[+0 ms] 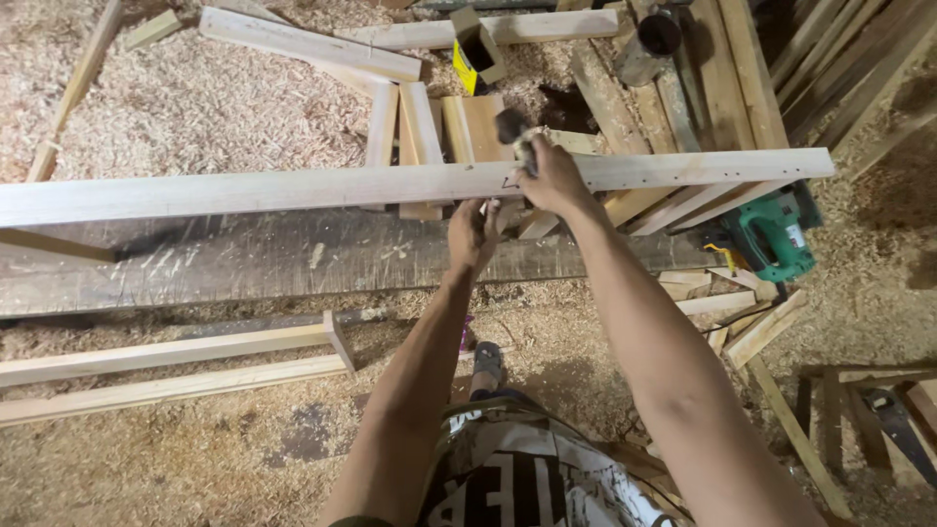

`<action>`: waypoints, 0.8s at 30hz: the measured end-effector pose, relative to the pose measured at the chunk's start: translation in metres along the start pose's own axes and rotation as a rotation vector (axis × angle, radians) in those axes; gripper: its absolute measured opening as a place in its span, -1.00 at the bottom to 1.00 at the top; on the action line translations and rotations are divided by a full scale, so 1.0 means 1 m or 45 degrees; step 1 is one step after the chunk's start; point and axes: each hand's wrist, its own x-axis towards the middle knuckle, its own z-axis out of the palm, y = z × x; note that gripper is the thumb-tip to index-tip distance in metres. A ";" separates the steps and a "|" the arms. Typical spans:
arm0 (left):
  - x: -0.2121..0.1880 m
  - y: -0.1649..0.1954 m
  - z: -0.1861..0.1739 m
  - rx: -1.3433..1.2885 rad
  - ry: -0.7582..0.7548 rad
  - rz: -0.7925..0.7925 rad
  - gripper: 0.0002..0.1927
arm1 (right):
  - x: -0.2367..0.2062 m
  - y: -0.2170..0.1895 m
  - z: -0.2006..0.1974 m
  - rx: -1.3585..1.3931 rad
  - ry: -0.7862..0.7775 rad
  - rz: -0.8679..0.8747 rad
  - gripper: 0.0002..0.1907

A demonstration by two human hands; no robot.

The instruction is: The person hammers nails into a long wooden rail resting on a workbench, positioning small nails with one hand and driving them in with a hammer held in the other. They repeatedly reposition the rail and hammer nails at different points along it, occasionally steadying the wood with their free hand.

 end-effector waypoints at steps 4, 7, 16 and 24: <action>0.005 0.002 0.001 0.095 -0.053 -0.074 -0.66 | 0.003 -0.007 -0.001 -0.060 -0.084 0.048 -0.36; 0.008 0.006 -0.003 -0.079 -0.045 -0.020 -0.68 | 0.001 -0.006 0.000 -0.058 0.019 -0.104 -0.31; 0.003 0.011 0.007 -0.197 0.059 -0.155 -0.73 | 0.003 0.000 0.001 -0.023 0.100 -0.188 -0.17; -0.008 0.016 -0.022 0.299 0.193 0.075 -0.68 | 0.001 -0.006 -0.002 -0.030 0.069 -0.145 -0.25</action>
